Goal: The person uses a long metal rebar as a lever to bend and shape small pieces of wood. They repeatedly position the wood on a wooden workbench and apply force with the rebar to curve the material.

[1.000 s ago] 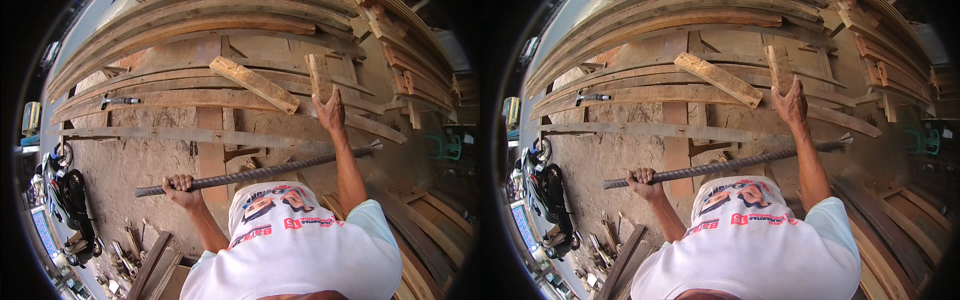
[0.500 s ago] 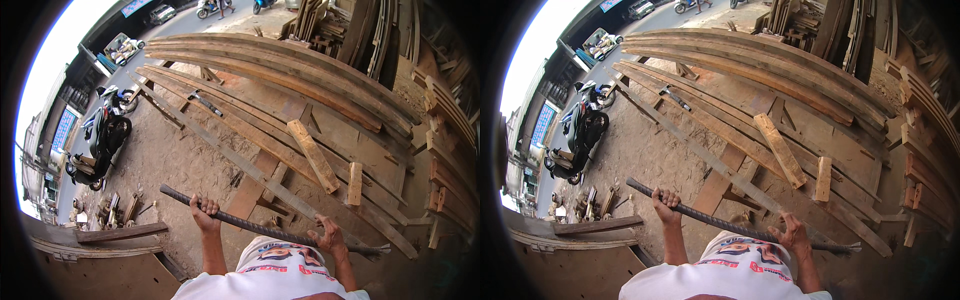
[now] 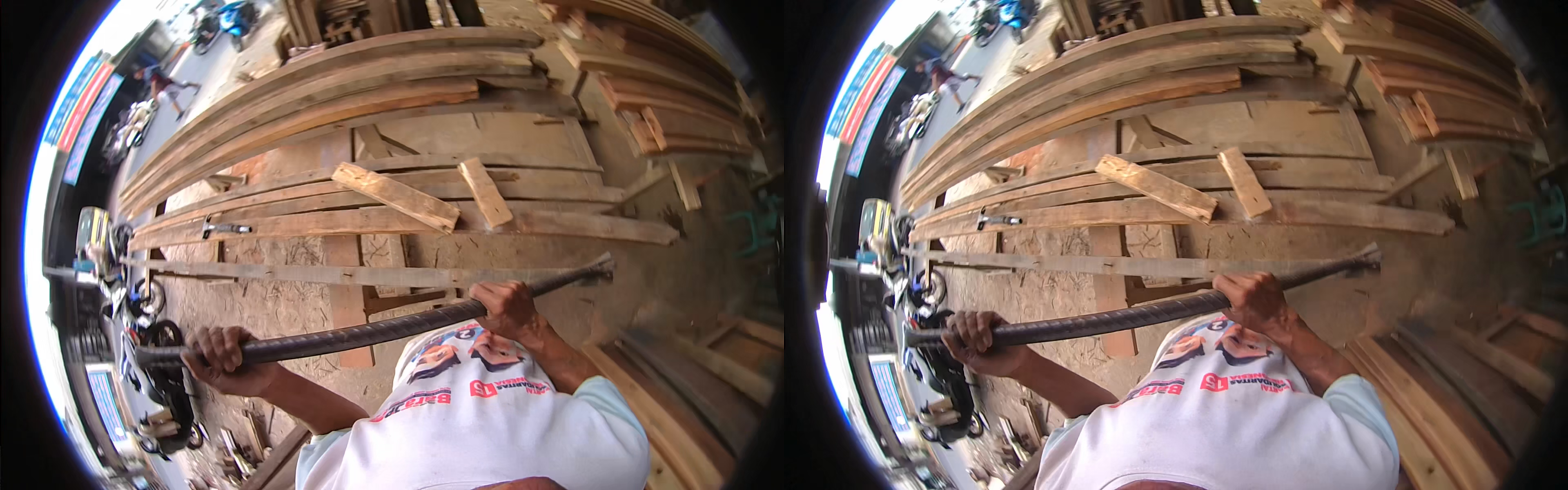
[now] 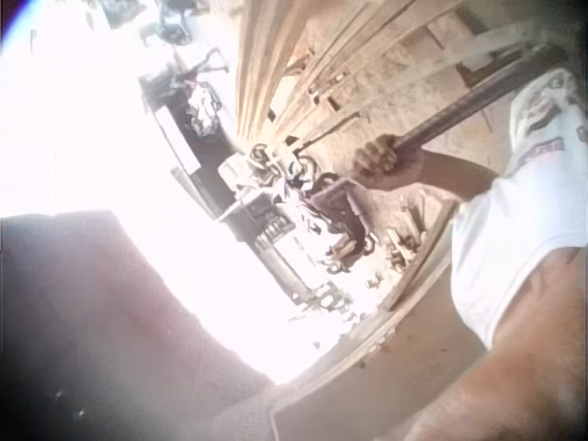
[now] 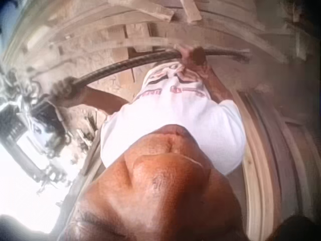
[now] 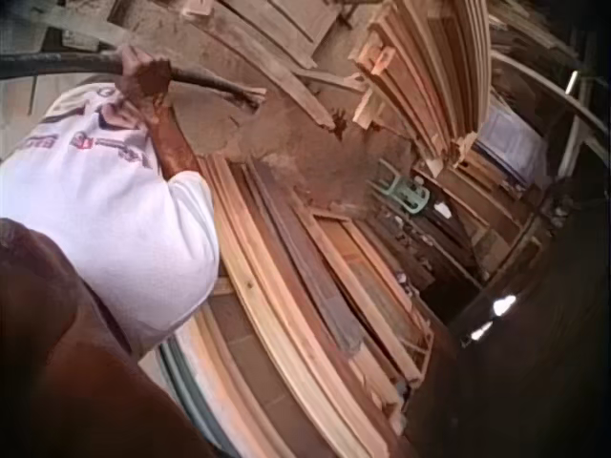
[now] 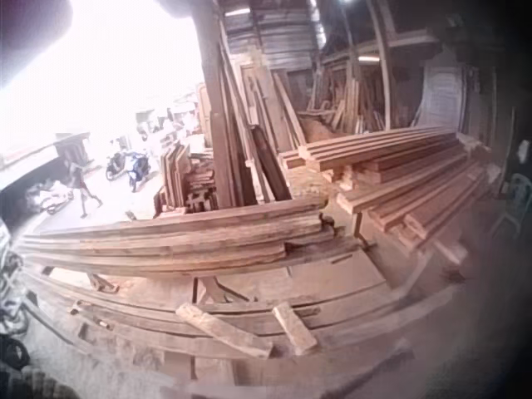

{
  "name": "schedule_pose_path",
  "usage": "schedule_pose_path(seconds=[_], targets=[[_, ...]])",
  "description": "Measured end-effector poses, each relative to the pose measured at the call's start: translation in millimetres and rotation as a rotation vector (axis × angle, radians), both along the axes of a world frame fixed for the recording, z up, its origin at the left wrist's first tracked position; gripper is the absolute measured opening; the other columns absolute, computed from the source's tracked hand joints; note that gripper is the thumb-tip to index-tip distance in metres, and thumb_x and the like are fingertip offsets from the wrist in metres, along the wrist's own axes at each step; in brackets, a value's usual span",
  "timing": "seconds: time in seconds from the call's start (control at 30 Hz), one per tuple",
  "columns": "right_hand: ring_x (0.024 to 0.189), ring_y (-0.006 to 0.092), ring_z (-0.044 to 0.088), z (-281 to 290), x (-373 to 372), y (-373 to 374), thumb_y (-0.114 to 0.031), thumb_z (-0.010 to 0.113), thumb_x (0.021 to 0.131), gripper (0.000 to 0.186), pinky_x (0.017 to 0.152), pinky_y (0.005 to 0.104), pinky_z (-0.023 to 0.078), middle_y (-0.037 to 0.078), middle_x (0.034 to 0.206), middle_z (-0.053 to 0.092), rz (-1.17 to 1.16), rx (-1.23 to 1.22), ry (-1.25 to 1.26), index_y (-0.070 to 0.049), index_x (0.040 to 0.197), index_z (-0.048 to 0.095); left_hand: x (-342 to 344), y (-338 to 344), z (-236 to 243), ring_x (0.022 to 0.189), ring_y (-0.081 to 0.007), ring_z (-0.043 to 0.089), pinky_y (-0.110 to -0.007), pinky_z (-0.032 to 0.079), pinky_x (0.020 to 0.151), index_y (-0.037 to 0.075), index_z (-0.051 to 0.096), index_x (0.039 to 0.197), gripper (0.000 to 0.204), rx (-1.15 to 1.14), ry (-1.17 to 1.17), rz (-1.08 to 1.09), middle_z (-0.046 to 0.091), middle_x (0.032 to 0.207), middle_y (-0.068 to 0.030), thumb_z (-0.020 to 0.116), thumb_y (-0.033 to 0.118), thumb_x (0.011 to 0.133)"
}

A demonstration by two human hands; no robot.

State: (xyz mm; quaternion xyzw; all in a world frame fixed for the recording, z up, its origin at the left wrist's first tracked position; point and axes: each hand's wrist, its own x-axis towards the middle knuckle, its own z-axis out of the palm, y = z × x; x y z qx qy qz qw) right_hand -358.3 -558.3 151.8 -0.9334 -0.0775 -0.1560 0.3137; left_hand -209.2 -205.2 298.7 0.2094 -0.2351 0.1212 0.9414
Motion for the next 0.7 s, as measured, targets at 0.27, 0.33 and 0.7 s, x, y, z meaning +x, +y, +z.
schedule_pose_path(seconds=[0.27,0.33,0.7], targets=[[0.07,0.0245,0.069,10,-6,8,-0.016,0.075,0.071,0.022,0.057,0.0381,0.056,0.004,0.073,0.061,-0.137,0.029,-0.172,-0.011,0.087,0.06,25,-35,80,0.046,-0.0068,0.04,-0.022,0.037,0.045,0.017,0.047,0.075,0.037,0.106,-0.258,-0.187,0.044,0.059,0.0075,0.047,0.034,0.108],[0.071,0.0245,0.069,10,-5,11,-0.015,0.076,0.069,0.025,0.058,0.0386,0.056,0.004,0.076,0.062,-0.163,0.056,-0.19,-0.011,0.089,0.061,27,-43,93,0.047,-0.0066,0.042,-0.021,0.038,0.046,0.017,0.047,0.075,0.036,0.107,-0.306,-0.255,0.045,0.06,0.0078,0.048,0.033,0.108],[0.071,0.0249,0.072,6,-10,-2,-0.013,0.073,0.073,0.021,0.057,0.038,0.058,0.005,0.078,0.067,-0.128,-0.038,-0.192,-0.012,0.091,0.062,51,5,76,0.048,-0.0093,0.043,-0.027,0.044,0.056,0.015,0.041,0.069,0.03,0.289,-0.157,-0.154,0.042,0.06,0.0033,0.059,0.014,0.093]])
